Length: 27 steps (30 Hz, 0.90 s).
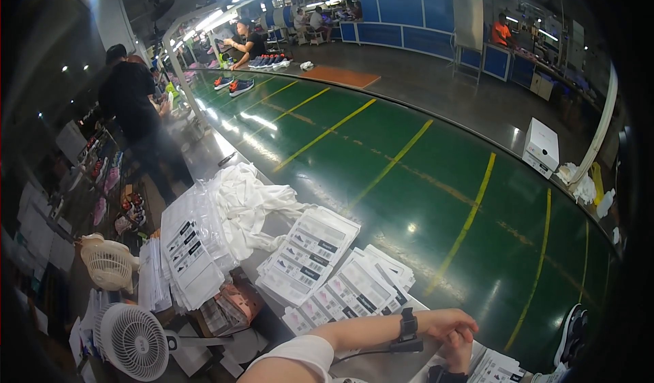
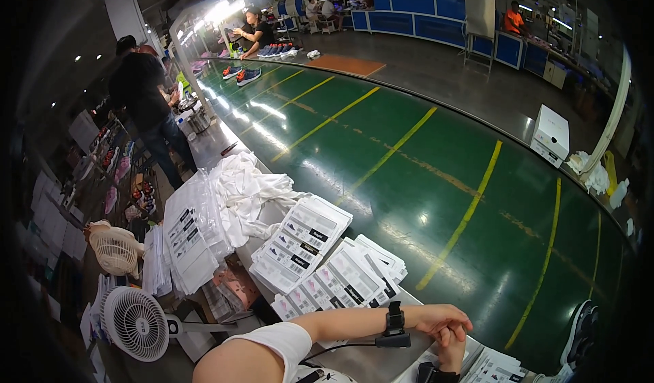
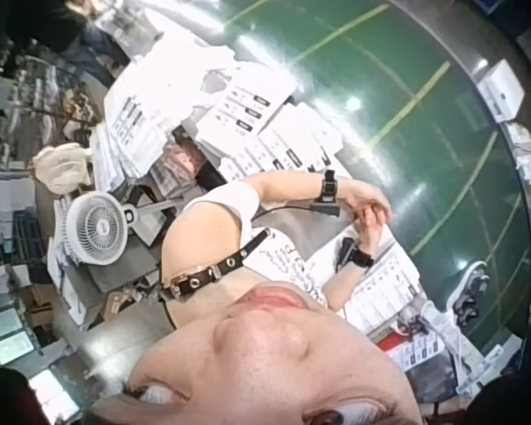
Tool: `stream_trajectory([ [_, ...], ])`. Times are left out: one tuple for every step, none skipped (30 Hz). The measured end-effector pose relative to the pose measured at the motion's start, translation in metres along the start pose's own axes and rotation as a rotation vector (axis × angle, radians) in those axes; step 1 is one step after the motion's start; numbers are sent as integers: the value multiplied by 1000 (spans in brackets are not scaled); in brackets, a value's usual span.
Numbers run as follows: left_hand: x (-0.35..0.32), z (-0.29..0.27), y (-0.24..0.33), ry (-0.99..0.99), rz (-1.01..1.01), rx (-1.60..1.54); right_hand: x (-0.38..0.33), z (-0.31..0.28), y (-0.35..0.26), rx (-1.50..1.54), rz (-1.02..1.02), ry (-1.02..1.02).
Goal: Inspect and apply labels to finished athletic shoes on a factory production line.
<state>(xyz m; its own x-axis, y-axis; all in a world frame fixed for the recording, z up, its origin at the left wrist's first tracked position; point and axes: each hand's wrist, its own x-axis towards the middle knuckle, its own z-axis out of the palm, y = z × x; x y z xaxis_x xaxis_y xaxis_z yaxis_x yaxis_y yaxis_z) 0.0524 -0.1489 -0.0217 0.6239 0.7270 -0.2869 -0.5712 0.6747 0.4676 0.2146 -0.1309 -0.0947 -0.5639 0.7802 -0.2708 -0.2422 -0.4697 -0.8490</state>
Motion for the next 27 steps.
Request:
stream_trajectory([
  [0,0,0,4,7,11,0,0,0,29,14,3],
  [0,0,0,18,9,17,0,-1,0,82,14,-17],
  [0,0,0,6,13,22,0,-1,0,59,28,8],
  [0,1,0,16,13,25,0,-1,0,49,33,-1],
  [0,1,0,31,9,22,0,-1,-1,39,37,-9],
  [0,1,-1,22,9,29,-1,0,-2,40,35,-6],
  [0,1,-1,25,11,35,-2,0,-2,17,38,9],
  [0,1,-1,37,11,35,-2,1,-3,-3,25,0],
  [0,0,-1,27,11,40,-3,2,-4,-5,41,26],
  [1,0,-1,29,14,38,-3,3,-6,4,49,19],
  [1,0,-1,42,12,35,-3,4,-6,25,36,-12],
  [1,-1,-1,31,15,38,-3,5,-7,14,56,14],
  [1,-1,-1,25,16,34,-3,6,-7,31,51,18],
  [1,-2,-1,24,15,23,-3,7,-7,47,47,23],
  [1,-2,-1,19,17,30,-2,7,-7,47,47,25],
  [2,-2,-1,18,18,30,-2,7,-7,1,38,28],
  [2,-2,-1,35,15,28,-2,6,-7,-45,30,33],
  [2,-1,-2,13,15,27,-2,5,-6,-45,30,38],
  [3,-1,-2,34,13,19,-1,3,-6,-44,44,10],
  [3,-1,-2,58,4,1,0,1,-5,-43,36,-27],
  [3,0,-2,49,2,11,0,-1,-3,-41,56,-9],
  [3,0,-1,42,8,11,2,-2,-2,-39,43,-14],
  [3,1,-1,44,11,5,2,-4,0,-30,14,-42],
  [3,1,-1,31,8,13,3,-4,0,-36,27,-13],
  [3,1,0,37,8,22,3,-5,1,-56,31,-19],
  [3,1,0,52,7,29,3,-5,0,-93,12,-35],
  [3,1,0,42,5,34,3,-4,-1,-75,32,-23],
])
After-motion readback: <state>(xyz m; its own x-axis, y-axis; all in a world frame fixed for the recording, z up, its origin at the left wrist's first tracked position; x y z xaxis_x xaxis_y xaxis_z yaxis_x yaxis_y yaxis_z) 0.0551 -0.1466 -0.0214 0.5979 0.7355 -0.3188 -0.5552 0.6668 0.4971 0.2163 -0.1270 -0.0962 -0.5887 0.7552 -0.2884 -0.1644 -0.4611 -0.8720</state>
